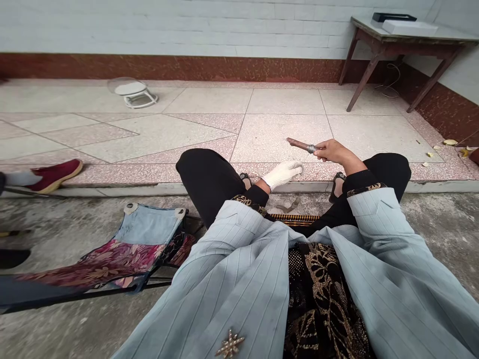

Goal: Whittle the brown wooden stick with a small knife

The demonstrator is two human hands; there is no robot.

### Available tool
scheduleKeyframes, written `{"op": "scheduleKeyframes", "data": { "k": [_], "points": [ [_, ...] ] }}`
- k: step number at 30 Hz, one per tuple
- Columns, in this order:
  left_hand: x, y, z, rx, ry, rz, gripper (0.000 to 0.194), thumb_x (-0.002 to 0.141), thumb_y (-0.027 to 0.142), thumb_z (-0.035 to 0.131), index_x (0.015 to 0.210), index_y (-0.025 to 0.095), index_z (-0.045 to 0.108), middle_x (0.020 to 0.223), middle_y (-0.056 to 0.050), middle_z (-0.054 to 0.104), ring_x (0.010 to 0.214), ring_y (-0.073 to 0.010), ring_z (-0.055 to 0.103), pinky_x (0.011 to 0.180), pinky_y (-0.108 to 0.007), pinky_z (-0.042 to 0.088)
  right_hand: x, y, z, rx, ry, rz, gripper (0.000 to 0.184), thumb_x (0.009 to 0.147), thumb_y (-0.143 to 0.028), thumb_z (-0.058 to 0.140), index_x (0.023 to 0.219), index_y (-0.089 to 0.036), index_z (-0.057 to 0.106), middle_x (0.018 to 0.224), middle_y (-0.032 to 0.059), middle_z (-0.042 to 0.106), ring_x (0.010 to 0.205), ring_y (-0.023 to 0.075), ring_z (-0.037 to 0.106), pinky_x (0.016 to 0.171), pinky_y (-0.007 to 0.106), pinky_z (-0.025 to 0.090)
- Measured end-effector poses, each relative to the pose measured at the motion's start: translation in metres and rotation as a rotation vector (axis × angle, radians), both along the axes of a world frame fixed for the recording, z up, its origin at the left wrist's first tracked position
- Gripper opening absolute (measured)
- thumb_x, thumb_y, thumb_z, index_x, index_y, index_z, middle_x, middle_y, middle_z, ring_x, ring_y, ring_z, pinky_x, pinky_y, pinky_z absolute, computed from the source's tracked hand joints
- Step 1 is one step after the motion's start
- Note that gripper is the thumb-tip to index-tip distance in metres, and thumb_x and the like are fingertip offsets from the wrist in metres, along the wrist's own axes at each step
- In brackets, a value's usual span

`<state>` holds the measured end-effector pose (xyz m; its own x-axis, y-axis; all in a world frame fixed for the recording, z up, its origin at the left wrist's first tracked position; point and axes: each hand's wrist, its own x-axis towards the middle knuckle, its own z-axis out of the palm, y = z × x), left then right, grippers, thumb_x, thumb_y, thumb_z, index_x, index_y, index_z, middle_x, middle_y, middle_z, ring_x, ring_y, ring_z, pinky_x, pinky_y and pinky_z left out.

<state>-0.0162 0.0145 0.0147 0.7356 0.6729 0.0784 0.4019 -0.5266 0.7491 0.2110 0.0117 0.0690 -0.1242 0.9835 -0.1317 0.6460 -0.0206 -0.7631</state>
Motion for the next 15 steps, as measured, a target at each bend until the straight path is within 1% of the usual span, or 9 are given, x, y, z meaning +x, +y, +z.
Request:
{"op": "scheduleKeyframes", "data": {
  "k": [3, 5, 7, 9, 11, 13, 14, 15],
  "points": [
    [0.000, 0.002, -0.003, 0.075, 0.037, 0.012, 0.029, 0.092, 0.033, 0.040, 0.087, 0.015, 0.063, 0.066, 0.001, 0.052, 0.062, -0.0122, 0.048, 0.062, -0.026, 0.034, 0.002, 0.001, 0.000, 0.019, -0.171, -0.043, 0.025, 0.084, -0.021, 0.062, 0.104, -0.013, 0.075, 0.071, 0.0044, 0.062, 0.059, 0.0124, 0.051, 0.059, 0.029, 0.039],
    [-0.001, 0.003, -0.004, 0.133, 0.067, 0.015, 0.029, 0.091, 0.032, 0.040, 0.085, 0.015, 0.063, 0.071, 0.000, 0.055, 0.068, -0.0136, 0.050, 0.066, -0.026, 0.035, 0.003, 0.001, 0.000, 0.020, -0.351, -0.036, 0.029, 0.084, -0.025, 0.062, 0.108, -0.015, 0.075, 0.076, 0.0061, 0.065, 0.062, 0.0145, 0.053, 0.060, 0.030, 0.038],
    [-0.002, 0.004, -0.004, 0.171, 0.106, 0.006, 0.029, 0.090, 0.032, 0.041, 0.085, 0.015, 0.064, 0.074, -0.001, 0.057, 0.069, -0.0142, 0.051, 0.068, -0.026, 0.036, 0.002, 0.000, -0.001, -0.046, -0.524, 0.039, 0.028, 0.083, -0.026, 0.063, 0.105, -0.016, 0.077, 0.077, 0.0069, 0.066, 0.064, 0.0157, 0.054, 0.060, 0.031, 0.037],
    [-0.004, 0.005, -0.003, 0.180, 0.144, -0.013, 0.030, 0.090, 0.032, 0.041, 0.086, 0.016, 0.065, 0.072, 0.000, 0.057, 0.067, -0.0140, 0.051, 0.067, -0.026, 0.035, 0.000, -0.001, -0.004, -0.179, -0.599, 0.194, 0.025, 0.080, -0.023, 0.064, 0.100, -0.015, 0.078, 0.073, 0.0060, 0.066, 0.062, 0.0153, 0.053, 0.060, 0.030, 0.037],
    [-0.007, 0.005, 0.000, 0.174, 0.149, -0.045, 0.030, 0.090, 0.031, 0.042, 0.087, 0.015, 0.066, 0.074, -0.001, 0.059, 0.068, -0.0144, 0.053, 0.069, -0.026, 0.037, -0.003, -0.004, -0.006, -0.332, -0.535, 0.403, 0.024, 0.079, -0.021, 0.065, 0.098, -0.015, 0.078, 0.066, 0.0032, 0.063, 0.058, 0.0134, 0.051, 0.060, 0.029, 0.037],
    [-0.009, 0.004, 0.003, 0.154, 0.106, -0.090, 0.028, 0.089, 0.031, 0.044, 0.087, 0.014, 0.066, 0.079, -0.002, 0.063, 0.075, -0.0152, 0.056, 0.074, -0.026, 0.039, -0.005, -0.009, -0.004, -0.457, -0.358, 0.626, 0.025, 0.078, -0.025, 0.068, 0.099, -0.015, 0.077, 0.064, 0.0004, 0.062, 0.057, 0.0114, 0.050, 0.061, 0.028, 0.038],
    [-0.009, 0.004, 0.004, 0.121, 0.072, -0.109, 0.026, 0.088, 0.030, 0.046, 0.087, 0.014, 0.066, 0.081, -0.002, 0.063, 0.077, -0.0152, 0.056, 0.075, -0.026, 0.040, -0.005, -0.012, -0.002, -0.488, -0.249, 0.721, 0.027, 0.078, -0.028, 0.070, 0.101, -0.015, 0.077, 0.065, -0.0004, 0.062, 0.057, 0.0107, 0.049, 0.061, 0.027, 0.038],
    [-0.010, 0.004, 0.005, 0.067, 0.030, -0.112, 0.025, 0.088, 0.030, 0.047, 0.088, 0.014, 0.066, 0.082, -0.002, 0.063, 0.077, -0.0145, 0.056, 0.073, -0.026, 0.041, -0.005, -0.014, 0.002, -0.486, -0.136, 0.786, 0.031, 0.078, -0.032, 0.072, 0.102, -0.015, 0.077, 0.066, -0.0010, 0.062, 0.058, 0.0101, 0.049, 0.061, 0.026, 0.038]
  ]
}}
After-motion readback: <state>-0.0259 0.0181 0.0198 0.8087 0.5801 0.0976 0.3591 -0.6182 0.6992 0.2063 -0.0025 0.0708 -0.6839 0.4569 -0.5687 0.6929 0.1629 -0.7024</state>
